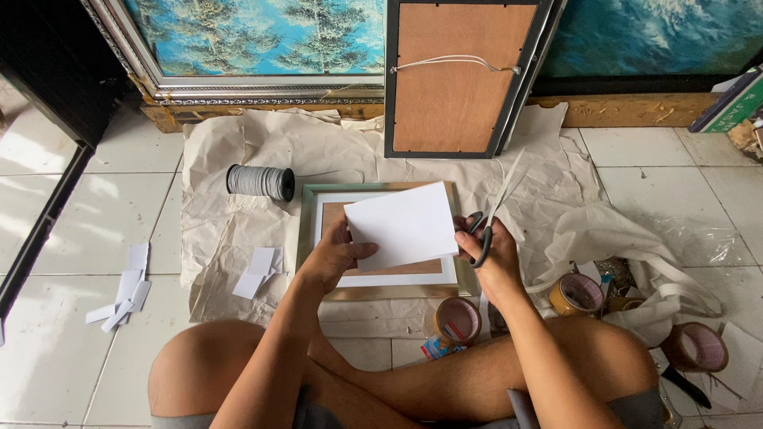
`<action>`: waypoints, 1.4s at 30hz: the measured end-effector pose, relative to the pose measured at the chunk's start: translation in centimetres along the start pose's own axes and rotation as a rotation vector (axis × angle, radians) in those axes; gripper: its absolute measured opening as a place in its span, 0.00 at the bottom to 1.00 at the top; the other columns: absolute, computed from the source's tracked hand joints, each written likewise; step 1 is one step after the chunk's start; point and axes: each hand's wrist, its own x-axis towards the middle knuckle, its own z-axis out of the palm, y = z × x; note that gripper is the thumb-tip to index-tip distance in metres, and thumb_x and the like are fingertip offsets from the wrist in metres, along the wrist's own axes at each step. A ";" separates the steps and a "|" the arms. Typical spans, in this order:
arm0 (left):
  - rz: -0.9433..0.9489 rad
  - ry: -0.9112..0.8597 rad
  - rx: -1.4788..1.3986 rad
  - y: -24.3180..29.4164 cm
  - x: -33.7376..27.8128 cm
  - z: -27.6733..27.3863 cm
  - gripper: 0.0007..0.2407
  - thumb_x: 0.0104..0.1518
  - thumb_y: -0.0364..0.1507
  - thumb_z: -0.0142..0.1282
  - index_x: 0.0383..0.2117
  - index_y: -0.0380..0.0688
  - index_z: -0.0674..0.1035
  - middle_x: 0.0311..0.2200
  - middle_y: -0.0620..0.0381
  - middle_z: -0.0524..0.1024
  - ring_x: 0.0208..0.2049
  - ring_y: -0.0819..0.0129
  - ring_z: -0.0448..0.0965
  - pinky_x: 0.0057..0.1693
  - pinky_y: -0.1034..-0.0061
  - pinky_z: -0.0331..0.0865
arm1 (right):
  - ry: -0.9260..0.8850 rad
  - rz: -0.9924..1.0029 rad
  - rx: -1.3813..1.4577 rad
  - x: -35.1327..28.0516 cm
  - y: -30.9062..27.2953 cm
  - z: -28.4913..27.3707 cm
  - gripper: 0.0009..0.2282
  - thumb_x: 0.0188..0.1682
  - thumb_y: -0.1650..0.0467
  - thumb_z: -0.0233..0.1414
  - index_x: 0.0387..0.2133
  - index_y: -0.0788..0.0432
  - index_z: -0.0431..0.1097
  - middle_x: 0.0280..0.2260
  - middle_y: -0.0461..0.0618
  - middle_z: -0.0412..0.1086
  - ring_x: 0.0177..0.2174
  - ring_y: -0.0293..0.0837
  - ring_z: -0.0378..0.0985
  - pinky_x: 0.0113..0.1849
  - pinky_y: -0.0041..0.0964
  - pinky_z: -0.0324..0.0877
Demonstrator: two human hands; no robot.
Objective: The person cuts white paper into strips using scissors, then folds and staples the strips to the back of a picture frame. The person works on the floor with a frame, paper, scissors, and a stapler.
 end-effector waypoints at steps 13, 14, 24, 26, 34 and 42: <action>0.000 -0.056 0.117 1.4 -0.5 0.6 0.20 0.60 0.21 0.56 0.59 0.44 0.69 0.44 0.43 0.79 0.45 0.51 0.83 0.50 0.55 0.80 | 0.069 -0.153 -0.194 1.1 2.1 -0.7 0.16 0.41 0.78 0.67 0.37 0.60 0.67 0.33 0.50 0.78 0.33 0.35 0.80 0.34 0.24 0.74; 0.000 -0.045 0.108 1.7 -0.7 0.8 0.20 0.60 0.21 0.56 0.60 0.43 0.69 0.46 0.40 0.79 0.46 0.47 0.83 0.51 0.52 0.79 | 0.068 -0.152 -0.155 0.9 1.9 -0.5 0.15 0.41 0.79 0.66 0.37 0.60 0.67 0.34 0.51 0.79 0.34 0.35 0.81 0.35 0.25 0.75; 0.070 -0.026 0.060 0.5 0.1 0.0 0.24 0.55 0.16 0.58 0.60 0.43 0.70 0.42 0.46 0.80 0.43 0.53 0.84 0.48 0.58 0.81 | 0.060 -0.099 0.015 1.0 2.6 -0.4 0.16 0.43 0.80 0.63 0.39 0.58 0.65 0.38 0.50 0.78 0.36 0.36 0.82 0.36 0.24 0.76; 0.077 -0.027 0.058 0.0 0.4 -0.3 0.23 0.56 0.16 0.57 0.60 0.43 0.70 0.42 0.46 0.80 0.43 0.53 0.84 0.48 0.58 0.81 | 0.062 -0.100 0.007 0.9 2.4 -0.3 0.16 0.43 0.79 0.64 0.39 0.58 0.65 0.37 0.51 0.78 0.34 0.36 0.82 0.34 0.24 0.77; 0.092 0.055 0.103 -1.2 1.8 -1.3 0.22 0.59 0.16 0.54 0.61 0.44 0.70 0.45 0.35 0.79 0.44 0.43 0.83 0.47 0.53 0.80 | 0.064 -0.111 -0.060 -0.7 2.5 1.3 0.15 0.43 0.76 0.65 0.39 0.60 0.65 0.35 0.53 0.78 0.30 0.37 0.80 0.31 0.28 0.77; 0.137 0.344 0.035 -0.8 3.0 -4.2 0.22 0.61 0.18 0.50 0.63 0.49 0.68 0.46 0.42 0.75 0.45 0.56 0.76 0.46 0.59 0.78 | -0.349 0.291 -0.401 -4.4 5.0 2.5 0.24 0.46 0.56 0.65 0.44 0.59 0.66 0.34 0.57 0.70 0.35 0.49 0.76 0.37 0.42 0.77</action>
